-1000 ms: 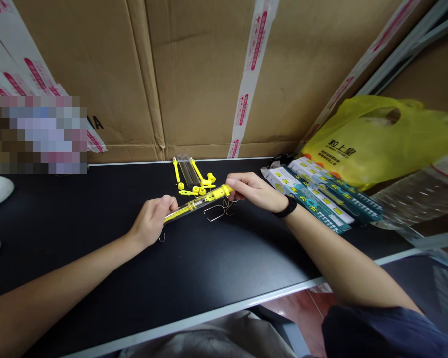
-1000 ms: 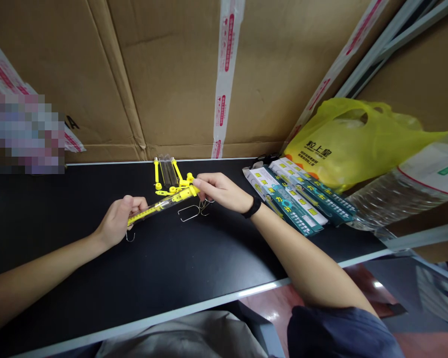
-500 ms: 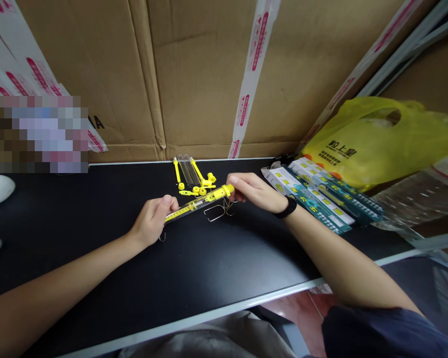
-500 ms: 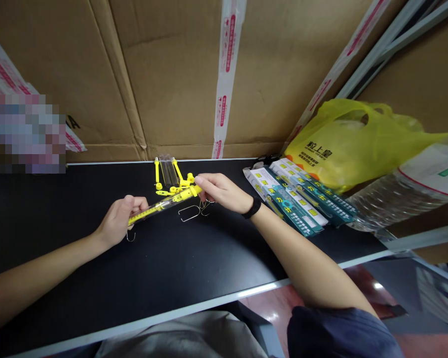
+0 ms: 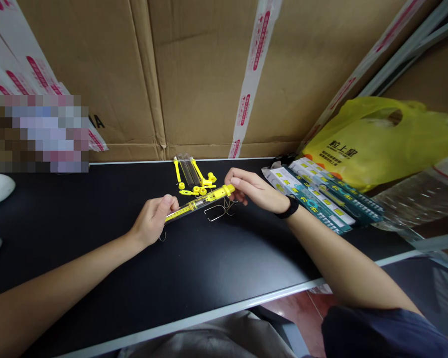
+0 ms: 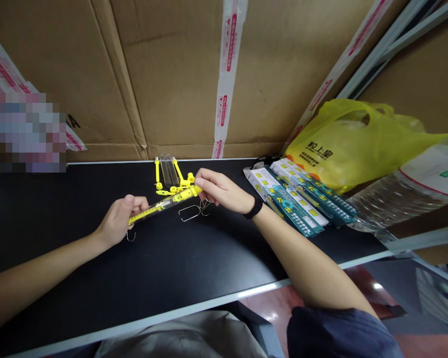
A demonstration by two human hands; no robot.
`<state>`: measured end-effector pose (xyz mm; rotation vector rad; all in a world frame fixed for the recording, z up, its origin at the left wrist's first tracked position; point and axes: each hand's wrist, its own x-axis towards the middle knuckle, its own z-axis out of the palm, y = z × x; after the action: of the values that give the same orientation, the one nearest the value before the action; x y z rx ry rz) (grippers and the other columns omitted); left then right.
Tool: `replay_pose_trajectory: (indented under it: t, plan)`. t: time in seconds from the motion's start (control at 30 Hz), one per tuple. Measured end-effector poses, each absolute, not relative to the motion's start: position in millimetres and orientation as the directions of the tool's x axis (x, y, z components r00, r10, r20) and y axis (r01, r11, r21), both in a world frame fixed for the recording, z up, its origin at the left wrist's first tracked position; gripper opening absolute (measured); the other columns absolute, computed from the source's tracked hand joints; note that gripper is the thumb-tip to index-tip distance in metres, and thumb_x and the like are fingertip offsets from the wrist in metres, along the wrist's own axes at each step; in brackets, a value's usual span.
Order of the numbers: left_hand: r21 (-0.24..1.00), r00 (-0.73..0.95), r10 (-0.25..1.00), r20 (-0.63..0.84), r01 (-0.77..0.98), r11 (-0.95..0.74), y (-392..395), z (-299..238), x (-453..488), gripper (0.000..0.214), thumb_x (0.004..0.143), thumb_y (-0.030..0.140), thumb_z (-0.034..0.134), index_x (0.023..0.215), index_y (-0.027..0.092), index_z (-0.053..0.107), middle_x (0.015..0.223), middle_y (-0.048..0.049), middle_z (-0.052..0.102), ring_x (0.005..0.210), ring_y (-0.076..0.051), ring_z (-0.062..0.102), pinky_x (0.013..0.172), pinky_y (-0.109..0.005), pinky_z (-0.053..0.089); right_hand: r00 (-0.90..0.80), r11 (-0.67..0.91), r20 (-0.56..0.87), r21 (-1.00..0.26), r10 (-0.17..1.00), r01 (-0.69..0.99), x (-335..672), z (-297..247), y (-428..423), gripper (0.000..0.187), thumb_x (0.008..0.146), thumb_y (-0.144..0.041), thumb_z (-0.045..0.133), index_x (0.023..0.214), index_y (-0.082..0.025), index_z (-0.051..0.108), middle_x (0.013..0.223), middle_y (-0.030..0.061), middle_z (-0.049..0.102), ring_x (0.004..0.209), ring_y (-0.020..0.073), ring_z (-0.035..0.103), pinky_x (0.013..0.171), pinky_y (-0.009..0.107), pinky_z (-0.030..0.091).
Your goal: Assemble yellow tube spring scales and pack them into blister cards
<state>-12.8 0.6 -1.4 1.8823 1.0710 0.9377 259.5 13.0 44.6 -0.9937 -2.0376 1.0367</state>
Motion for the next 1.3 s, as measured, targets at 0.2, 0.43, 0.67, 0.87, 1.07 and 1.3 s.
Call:
replay_pose_trajectory:
  t: [0.2, 0.43, 0.67, 0.87, 1.07, 1.3]
  plan:
    - [0.866, 0.383, 0.896, 0.225, 0.344, -0.364, 0.6, -1.6, -13.2, 0.063, 0.089, 0.07, 0.019, 0.062, 0.019, 0.046, 0.046, 0.0031, 0.036, 0.041, -0.01, 0.031, 0.037, -0.025, 0.024, -0.514, 0.407, 0.173, -0.827, 0.84, 0.388, 257.9, 45.0, 11.4, 0.037, 0.094, -0.049, 0.044, 0.075, -0.018, 0.047, 0.067, -0.0004, 0.054, 0.052, 0.0077, 0.045, 0.042, 0.018, 0.039]
    - [0.863, 0.385, 0.892, 0.239, 0.336, -0.376, 1.2, -0.8, -13.1, 0.063, 0.089, 0.07, 0.019, 0.061, 0.02, 0.045, 0.047, 0.0034, 0.035, 0.042, -0.01, 0.031, 0.038, -0.025, 0.024, -0.506, 0.395, 0.18, -0.847, 0.843, 0.356, 258.7, 44.6, 9.8, 0.035, 0.095, -0.052, 0.041, 0.083, -0.019, 0.046, 0.069, -0.0001, 0.055, 0.053, 0.0089, 0.047, 0.041, 0.018, 0.04]
    - [0.869, 0.383, 0.894, 0.232, 0.332, -0.368, 0.1, -3.1, -13.6, 0.061, 0.09, 0.068, 0.021, 0.062, 0.019, 0.046, 0.046, 0.0034, 0.035, 0.041, -0.011, 0.031, 0.038, -0.025, 0.024, -0.508, 0.411, 0.168, -0.811, 0.845, 0.416, 258.0, 44.0, 9.3, 0.046, 0.097, -0.054, 0.034, 0.072, -0.018, 0.047, 0.065, 0.0004, 0.052, 0.052, 0.0079, 0.046, 0.042, 0.017, 0.04]
    - [0.869, 0.381, 0.895, 0.232, 0.333, -0.367, 0.7, -2.3, -13.6, 0.062, 0.089, 0.069, 0.02, 0.062, 0.02, 0.045, 0.047, 0.0032, 0.035, 0.041, -0.011, 0.031, 0.038, -0.025, 0.024, -0.525, 0.394, 0.158, -0.839, 0.836, 0.375, 258.5, 45.5, 8.9, 0.037, 0.093, -0.055, 0.045, 0.081, -0.019, 0.046, 0.07, -0.0006, 0.055, 0.053, 0.0082, 0.048, 0.041, 0.017, 0.041]
    - [0.867, 0.396, 0.888, 0.235, 0.327, -0.376, -0.2, -2.2, -13.4, 0.062, 0.09, 0.068, 0.02, 0.061, 0.02, 0.045, 0.047, 0.0031, 0.035, 0.041, -0.011, 0.031, 0.038, -0.025, 0.024, -0.528, 0.398, 0.127, -0.804, 0.84, 0.441, 259.5, 41.6, 11.0, 0.056, 0.096, -0.059, 0.031, 0.064, -0.016, 0.048, 0.059, -0.0003, 0.05, 0.048, 0.0065, 0.044, 0.041, 0.018, 0.039]
    - [0.867, 0.379, 0.893, 0.244, 0.326, -0.376, 1.8, -4.1, -12.8, 0.066, 0.089, 0.071, 0.02, 0.061, 0.018, 0.047, 0.047, 0.0032, 0.035, 0.041, -0.01, 0.032, 0.038, -0.024, 0.025, -0.557, 0.347, 0.149, -0.899, 0.817, 0.267, 256.3, 45.3, 9.1, 0.033, 0.089, -0.047, 0.058, 0.1, -0.017, 0.049, 0.075, -0.001, 0.058, 0.055, 0.0066, 0.05, 0.042, 0.016, 0.043]
